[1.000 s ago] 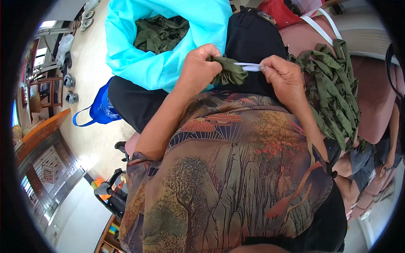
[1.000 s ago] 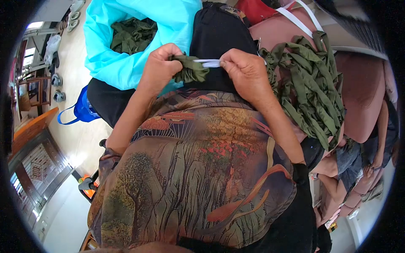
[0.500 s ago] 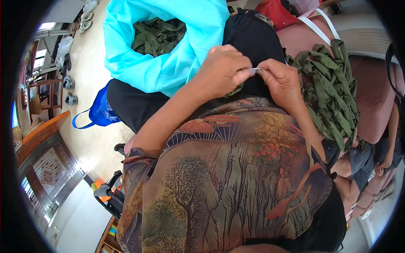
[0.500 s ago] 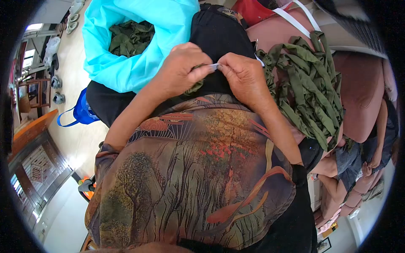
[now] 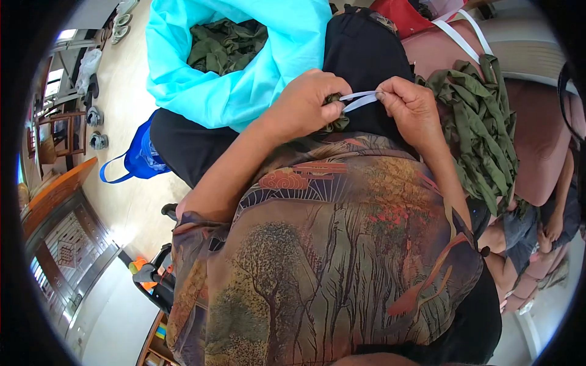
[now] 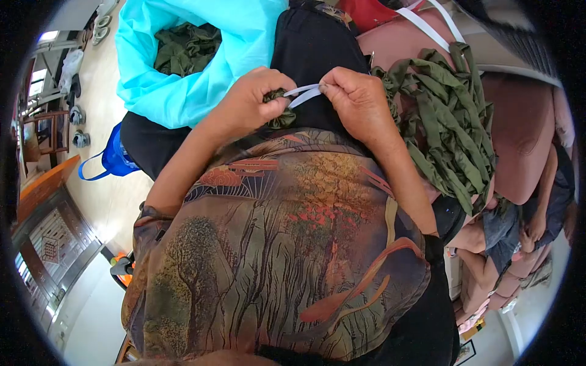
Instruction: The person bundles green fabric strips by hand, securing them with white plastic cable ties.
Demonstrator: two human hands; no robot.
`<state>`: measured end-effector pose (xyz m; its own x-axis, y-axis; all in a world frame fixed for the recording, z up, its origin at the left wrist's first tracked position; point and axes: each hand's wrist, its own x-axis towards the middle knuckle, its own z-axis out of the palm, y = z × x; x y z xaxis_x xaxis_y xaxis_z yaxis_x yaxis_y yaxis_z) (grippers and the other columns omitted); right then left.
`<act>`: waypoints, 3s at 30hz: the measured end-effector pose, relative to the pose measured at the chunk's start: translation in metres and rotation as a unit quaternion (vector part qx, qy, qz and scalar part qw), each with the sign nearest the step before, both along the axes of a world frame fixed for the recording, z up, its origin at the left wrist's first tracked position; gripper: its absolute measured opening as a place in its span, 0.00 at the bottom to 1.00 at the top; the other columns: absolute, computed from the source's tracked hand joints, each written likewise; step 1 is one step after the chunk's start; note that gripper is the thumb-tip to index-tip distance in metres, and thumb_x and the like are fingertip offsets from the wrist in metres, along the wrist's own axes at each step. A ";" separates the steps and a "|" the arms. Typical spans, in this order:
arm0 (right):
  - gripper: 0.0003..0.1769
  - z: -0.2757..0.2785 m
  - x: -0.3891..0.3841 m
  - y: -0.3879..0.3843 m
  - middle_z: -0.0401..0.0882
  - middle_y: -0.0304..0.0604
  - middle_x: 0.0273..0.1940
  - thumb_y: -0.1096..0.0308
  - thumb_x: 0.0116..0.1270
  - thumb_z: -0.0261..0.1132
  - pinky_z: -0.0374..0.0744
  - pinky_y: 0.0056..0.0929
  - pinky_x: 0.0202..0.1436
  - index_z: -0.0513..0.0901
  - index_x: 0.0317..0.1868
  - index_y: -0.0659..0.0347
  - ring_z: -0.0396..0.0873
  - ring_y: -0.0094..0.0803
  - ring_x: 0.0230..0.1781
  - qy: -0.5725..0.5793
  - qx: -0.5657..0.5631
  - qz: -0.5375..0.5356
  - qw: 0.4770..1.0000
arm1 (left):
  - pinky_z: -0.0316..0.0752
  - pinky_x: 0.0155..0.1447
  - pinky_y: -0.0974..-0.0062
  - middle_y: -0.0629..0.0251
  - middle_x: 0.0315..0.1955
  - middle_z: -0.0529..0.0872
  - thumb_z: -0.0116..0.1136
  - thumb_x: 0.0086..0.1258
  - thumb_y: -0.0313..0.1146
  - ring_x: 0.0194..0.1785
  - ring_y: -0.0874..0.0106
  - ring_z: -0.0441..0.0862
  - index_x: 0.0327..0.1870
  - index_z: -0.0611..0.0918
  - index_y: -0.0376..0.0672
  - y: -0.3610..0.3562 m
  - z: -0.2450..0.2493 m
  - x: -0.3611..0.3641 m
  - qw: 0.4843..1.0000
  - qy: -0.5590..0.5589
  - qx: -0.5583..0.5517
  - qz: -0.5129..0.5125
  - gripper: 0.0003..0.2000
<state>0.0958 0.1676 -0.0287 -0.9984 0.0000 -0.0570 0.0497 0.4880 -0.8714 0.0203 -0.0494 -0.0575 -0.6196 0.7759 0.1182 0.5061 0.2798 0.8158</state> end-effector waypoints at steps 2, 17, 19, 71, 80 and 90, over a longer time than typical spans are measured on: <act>0.04 -0.002 -0.001 0.000 0.72 0.40 0.21 0.74 0.65 0.65 0.69 0.25 0.28 0.79 0.33 0.64 0.68 0.23 0.22 -0.008 -0.004 0.002 1.000 | 0.73 0.44 0.77 0.71 0.32 0.82 0.60 0.60 0.23 0.39 0.77 0.78 0.43 0.84 0.42 0.004 0.007 0.001 0.989 -0.146 0.017 0.013 0.10; 0.05 0.000 -0.006 0.003 0.74 0.39 0.21 0.72 0.65 0.64 0.70 0.26 0.27 0.80 0.33 0.65 0.71 0.23 0.22 -0.010 -0.002 0.035 0.999 | 0.71 0.36 0.87 0.76 0.26 0.83 0.65 0.65 0.28 0.31 0.86 0.75 0.35 0.86 0.39 0.017 0.008 -0.012 0.919 -0.390 0.045 0.033 0.03; 0.05 0.001 -0.005 0.005 0.72 0.35 0.20 0.73 0.66 0.64 0.69 0.24 0.25 0.80 0.33 0.65 0.70 0.19 0.21 -0.047 -0.029 0.021 0.998 | 0.71 0.36 0.86 0.75 0.26 0.83 0.65 0.65 0.28 0.31 0.86 0.76 0.35 0.86 0.39 0.009 0.007 -0.017 0.925 -0.379 0.021 0.021 0.03; 0.06 0.017 -0.016 0.042 0.80 0.36 0.30 0.70 0.60 0.68 0.73 0.26 0.38 0.83 0.34 0.64 0.75 0.26 0.33 -0.028 0.097 0.092 0.991 | 0.67 0.35 0.85 0.76 0.23 0.82 0.68 0.62 0.30 0.29 0.85 0.73 0.33 0.88 0.39 0.003 0.007 -0.031 0.897 -0.442 -0.012 0.017 0.04; 0.10 0.039 0.003 -0.003 0.81 0.42 0.32 0.66 0.58 0.72 0.75 0.32 0.37 0.82 0.36 0.61 0.79 0.37 0.33 0.176 0.133 -0.004 0.975 | 0.72 0.39 0.83 0.72 0.29 0.86 0.66 0.65 0.29 0.33 0.84 0.78 0.35 0.88 0.38 0.020 0.035 -0.016 0.901 -0.425 0.070 0.047 0.05; 0.14 0.055 -0.003 -0.007 0.84 0.37 0.33 0.64 0.62 0.74 0.77 0.21 0.40 0.82 0.40 0.65 0.79 0.21 0.35 0.084 -0.131 -0.173 0.973 | 0.70 0.61 0.75 0.59 0.51 0.83 0.61 0.70 0.31 0.53 0.72 0.79 0.43 0.86 0.32 0.073 0.044 -0.011 0.853 -0.374 0.363 0.015 0.10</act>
